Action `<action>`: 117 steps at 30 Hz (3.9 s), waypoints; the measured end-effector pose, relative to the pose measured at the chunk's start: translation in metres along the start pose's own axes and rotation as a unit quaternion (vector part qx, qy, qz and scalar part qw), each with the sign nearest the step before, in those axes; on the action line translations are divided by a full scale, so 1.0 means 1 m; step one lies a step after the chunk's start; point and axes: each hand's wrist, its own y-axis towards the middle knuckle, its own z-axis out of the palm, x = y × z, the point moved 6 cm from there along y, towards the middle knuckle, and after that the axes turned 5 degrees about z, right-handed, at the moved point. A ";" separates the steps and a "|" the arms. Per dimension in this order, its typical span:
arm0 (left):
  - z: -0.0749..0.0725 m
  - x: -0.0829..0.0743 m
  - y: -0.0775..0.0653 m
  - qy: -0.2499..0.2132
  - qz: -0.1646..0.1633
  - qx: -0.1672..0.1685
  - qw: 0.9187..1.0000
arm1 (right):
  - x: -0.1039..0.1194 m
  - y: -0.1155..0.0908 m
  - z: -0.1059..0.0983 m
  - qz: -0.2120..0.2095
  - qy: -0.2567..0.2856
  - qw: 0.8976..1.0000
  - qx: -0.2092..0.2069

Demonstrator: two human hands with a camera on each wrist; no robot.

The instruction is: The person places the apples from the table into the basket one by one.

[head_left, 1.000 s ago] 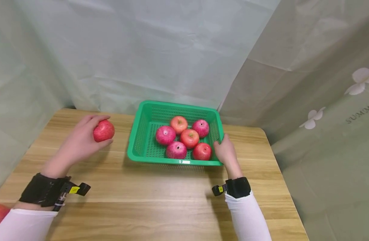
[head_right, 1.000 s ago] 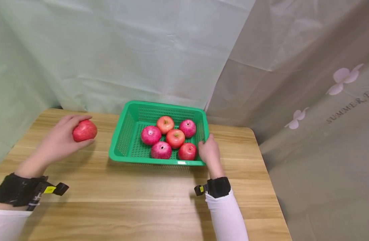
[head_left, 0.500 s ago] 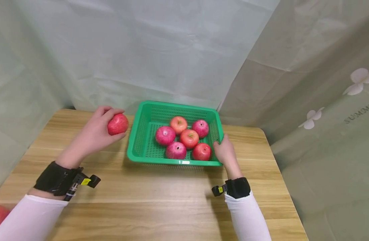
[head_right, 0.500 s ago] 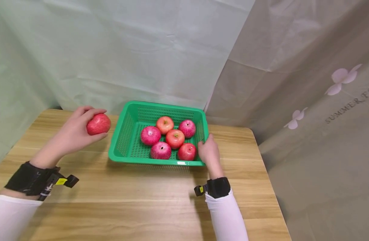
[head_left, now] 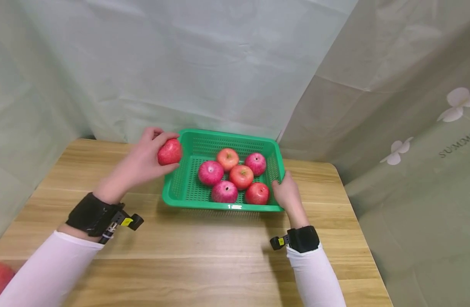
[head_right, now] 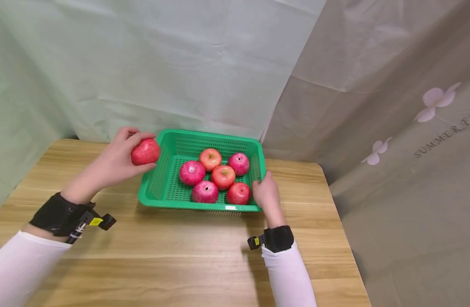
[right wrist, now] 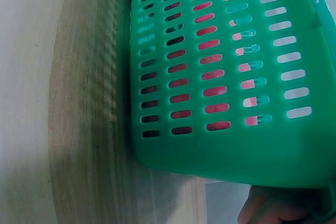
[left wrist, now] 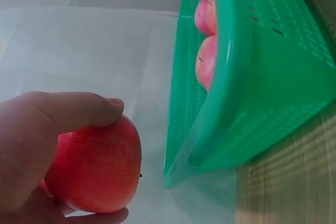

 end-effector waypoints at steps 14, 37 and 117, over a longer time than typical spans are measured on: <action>0.030 -0.008 0.038 0.013 0.038 0.031 0.999 | 0.000 0.000 0.000 -0.008 -0.004 1.000 -0.010; 0.061 0.005 0.070 0.096 0.076 0.128 0.984 | 0.000 0.001 -0.001 -0.003 -0.007 1.000 -0.013; 0.114 0.023 0.085 0.265 0.168 0.287 0.905 | 0.000 0.006 -0.001 -0.015 -0.012 1.000 -0.018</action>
